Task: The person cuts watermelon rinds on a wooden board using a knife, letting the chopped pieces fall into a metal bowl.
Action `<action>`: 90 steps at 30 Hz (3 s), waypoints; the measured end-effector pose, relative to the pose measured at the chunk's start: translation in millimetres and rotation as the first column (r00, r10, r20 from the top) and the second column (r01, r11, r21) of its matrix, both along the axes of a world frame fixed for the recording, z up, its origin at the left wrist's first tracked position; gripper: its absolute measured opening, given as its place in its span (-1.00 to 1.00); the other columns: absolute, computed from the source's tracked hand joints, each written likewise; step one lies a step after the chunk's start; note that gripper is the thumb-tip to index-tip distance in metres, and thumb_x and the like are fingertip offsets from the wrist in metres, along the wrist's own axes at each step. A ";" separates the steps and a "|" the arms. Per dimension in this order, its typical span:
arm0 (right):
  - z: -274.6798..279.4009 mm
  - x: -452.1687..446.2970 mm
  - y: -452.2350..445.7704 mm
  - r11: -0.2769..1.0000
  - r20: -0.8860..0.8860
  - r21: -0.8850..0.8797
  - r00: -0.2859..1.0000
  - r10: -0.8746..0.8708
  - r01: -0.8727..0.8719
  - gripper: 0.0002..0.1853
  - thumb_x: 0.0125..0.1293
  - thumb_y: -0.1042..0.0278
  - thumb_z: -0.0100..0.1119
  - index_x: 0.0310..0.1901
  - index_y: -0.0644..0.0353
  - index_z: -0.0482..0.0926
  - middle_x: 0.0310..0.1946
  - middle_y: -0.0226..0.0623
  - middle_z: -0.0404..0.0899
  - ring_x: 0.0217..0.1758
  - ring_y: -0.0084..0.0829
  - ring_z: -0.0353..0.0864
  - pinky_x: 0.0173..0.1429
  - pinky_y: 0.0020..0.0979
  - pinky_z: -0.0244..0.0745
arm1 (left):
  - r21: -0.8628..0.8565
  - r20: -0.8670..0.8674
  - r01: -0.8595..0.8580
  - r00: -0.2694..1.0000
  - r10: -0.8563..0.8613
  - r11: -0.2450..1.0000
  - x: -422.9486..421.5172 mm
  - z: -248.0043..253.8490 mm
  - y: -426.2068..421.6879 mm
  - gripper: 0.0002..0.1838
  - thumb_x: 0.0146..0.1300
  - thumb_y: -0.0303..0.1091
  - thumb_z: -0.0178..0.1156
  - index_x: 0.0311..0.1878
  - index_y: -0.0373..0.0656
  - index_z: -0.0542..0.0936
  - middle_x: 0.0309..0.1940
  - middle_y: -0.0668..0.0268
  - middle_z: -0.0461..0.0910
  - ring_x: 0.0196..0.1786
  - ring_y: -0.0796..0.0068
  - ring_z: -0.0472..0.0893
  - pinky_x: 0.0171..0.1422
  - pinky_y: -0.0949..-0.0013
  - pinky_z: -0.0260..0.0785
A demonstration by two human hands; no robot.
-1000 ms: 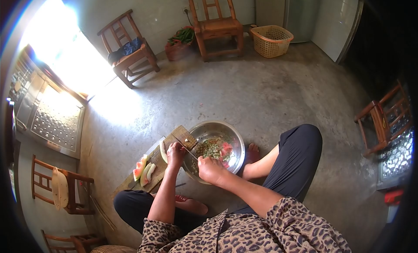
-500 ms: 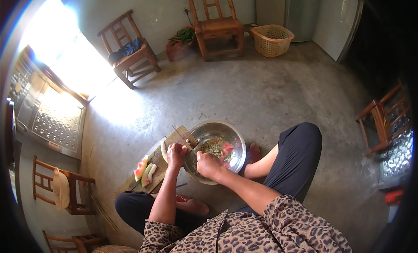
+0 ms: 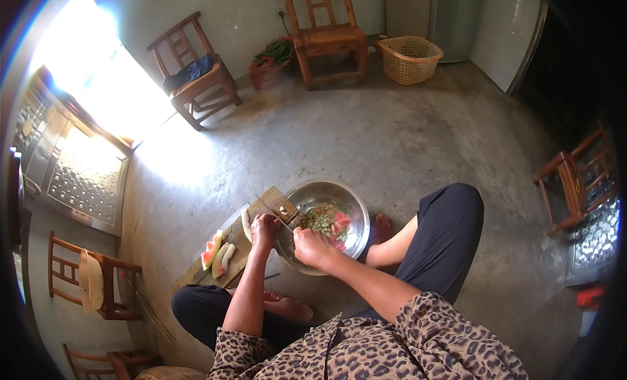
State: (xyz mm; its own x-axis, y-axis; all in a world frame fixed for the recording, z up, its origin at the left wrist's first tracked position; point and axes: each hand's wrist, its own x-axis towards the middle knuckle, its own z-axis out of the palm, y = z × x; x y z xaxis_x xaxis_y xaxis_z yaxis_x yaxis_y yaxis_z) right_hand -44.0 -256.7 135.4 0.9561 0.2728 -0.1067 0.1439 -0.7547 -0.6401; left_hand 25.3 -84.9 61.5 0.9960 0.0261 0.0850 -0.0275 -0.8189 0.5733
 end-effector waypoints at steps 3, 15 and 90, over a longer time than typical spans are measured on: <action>-6.3 7.7 2.6 0.998 -0.035 0.033 0.998 -0.060 0.061 -0.84 0.04 0.46 -0.07 -0.35 0.36 0.40 -0.51 0.17 0.52 -0.35 0.08 0.57 -0.22 -0.05 0.48 | -0.062 0.016 -0.006 1.000 0.007 0.998 2.1 -16.1 2.9 -0.82 0.08 -0.30 0.21 -0.35 -0.22 0.57 -0.35 0.09 0.52 -0.25 0.10 0.54 -0.14 0.19 0.38; -2.5 -4.1 -3.4 0.998 0.058 0.056 0.998 0.009 -0.012 -0.86 0.08 0.44 -0.06 -0.39 0.35 0.37 -0.63 0.16 0.48 -0.48 0.09 0.56 -0.37 -0.05 0.47 | 0.057 0.027 0.032 0.999 -0.034 0.998 -7.4 6.4 -3.0 -0.90 0.02 -0.36 0.18 -0.43 -0.18 0.55 -0.40 0.11 0.52 -0.24 0.11 0.54 -0.14 0.14 0.35; -10.7 -2.2 0.7 0.997 0.047 0.074 0.999 0.015 -0.019 -0.86 0.05 0.45 -0.05 -0.39 0.35 0.40 -0.61 0.18 0.48 -0.45 0.10 0.56 -0.34 -0.05 0.47 | 0.122 -0.062 -0.048 0.997 0.056 0.991 -4.2 -2.6 1.6 -0.86 0.01 -0.28 0.21 -0.44 -0.14 0.61 -0.38 0.10 0.56 -0.23 0.12 0.57 -0.11 0.18 0.37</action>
State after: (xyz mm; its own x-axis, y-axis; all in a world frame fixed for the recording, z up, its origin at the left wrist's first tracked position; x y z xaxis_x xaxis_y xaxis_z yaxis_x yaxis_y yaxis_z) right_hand -46.2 -256.0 124.7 0.9547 0.2947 -0.0411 0.1874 -0.7027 -0.6863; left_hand 21.1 -83.3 59.0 0.9971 0.0711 0.0258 0.0506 -0.8813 0.4698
